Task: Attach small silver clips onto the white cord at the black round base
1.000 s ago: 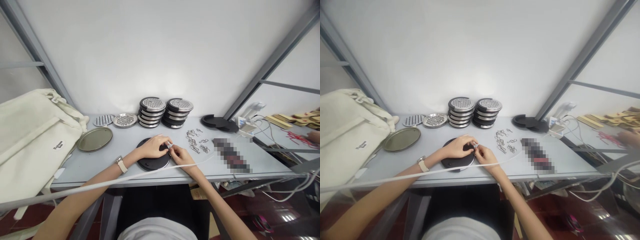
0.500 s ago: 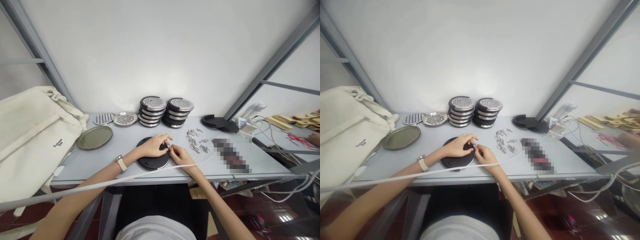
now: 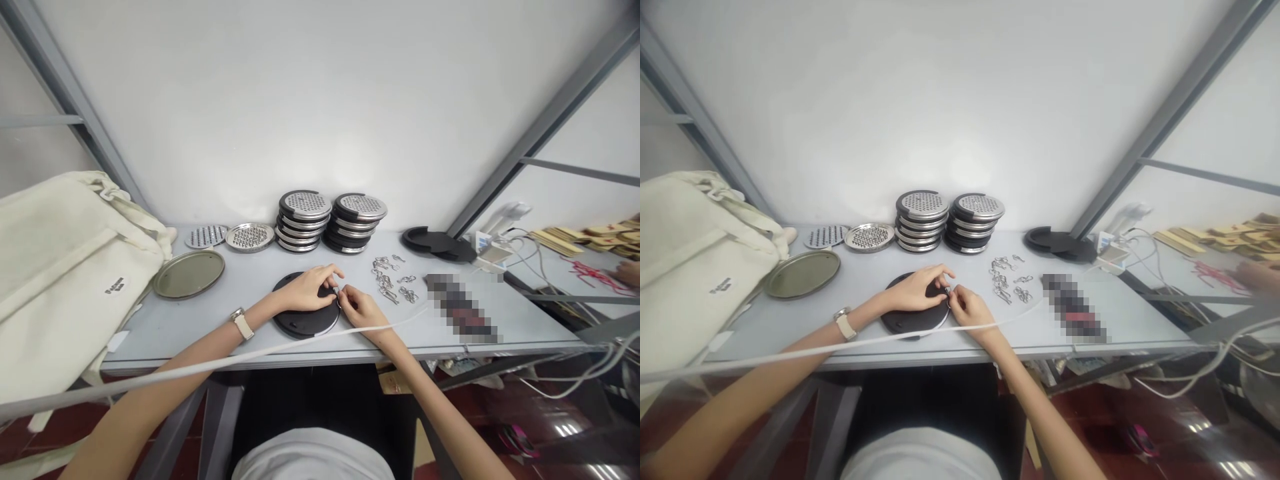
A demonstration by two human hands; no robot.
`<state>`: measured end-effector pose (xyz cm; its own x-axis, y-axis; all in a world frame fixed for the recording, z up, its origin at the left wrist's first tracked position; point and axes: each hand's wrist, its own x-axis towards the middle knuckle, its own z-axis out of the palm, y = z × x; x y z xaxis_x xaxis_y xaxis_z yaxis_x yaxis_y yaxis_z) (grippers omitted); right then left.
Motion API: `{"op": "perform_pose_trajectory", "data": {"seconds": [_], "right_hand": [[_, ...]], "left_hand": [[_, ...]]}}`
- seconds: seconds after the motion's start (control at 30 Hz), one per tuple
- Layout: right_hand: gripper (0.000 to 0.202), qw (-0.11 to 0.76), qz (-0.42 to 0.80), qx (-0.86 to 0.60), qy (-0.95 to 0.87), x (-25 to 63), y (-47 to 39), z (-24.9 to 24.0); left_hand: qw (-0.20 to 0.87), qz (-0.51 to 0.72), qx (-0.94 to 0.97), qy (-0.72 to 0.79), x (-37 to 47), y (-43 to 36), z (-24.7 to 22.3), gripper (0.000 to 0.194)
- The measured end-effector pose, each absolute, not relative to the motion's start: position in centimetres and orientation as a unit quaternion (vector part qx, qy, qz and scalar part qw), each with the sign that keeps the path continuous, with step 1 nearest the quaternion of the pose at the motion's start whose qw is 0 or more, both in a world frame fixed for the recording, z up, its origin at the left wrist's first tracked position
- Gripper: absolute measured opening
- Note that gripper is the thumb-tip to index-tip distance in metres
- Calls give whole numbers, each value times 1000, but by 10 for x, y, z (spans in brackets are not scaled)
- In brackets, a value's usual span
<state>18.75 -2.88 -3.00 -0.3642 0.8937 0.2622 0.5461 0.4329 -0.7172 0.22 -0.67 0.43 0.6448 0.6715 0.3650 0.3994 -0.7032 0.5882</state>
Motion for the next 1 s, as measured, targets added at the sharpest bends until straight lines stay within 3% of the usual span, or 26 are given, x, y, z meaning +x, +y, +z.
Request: {"op": "perform_pose_trajectory", "data": {"seconds": [0.37, 0.67, 1.0], "right_hand": [[19, 342, 288, -452, -772, 189, -28, -33], [16, 335, 181, -469, -797, 187, -27, -32], [18, 327, 184, -463, -803, 188, -28, -28]], "left_hand": [[269, 302, 866, 294, 3, -7, 7, 43], [312, 303, 852, 291, 4, -6, 6, 46], [342, 299, 844, 284, 3, -4, 4, 52]]}}
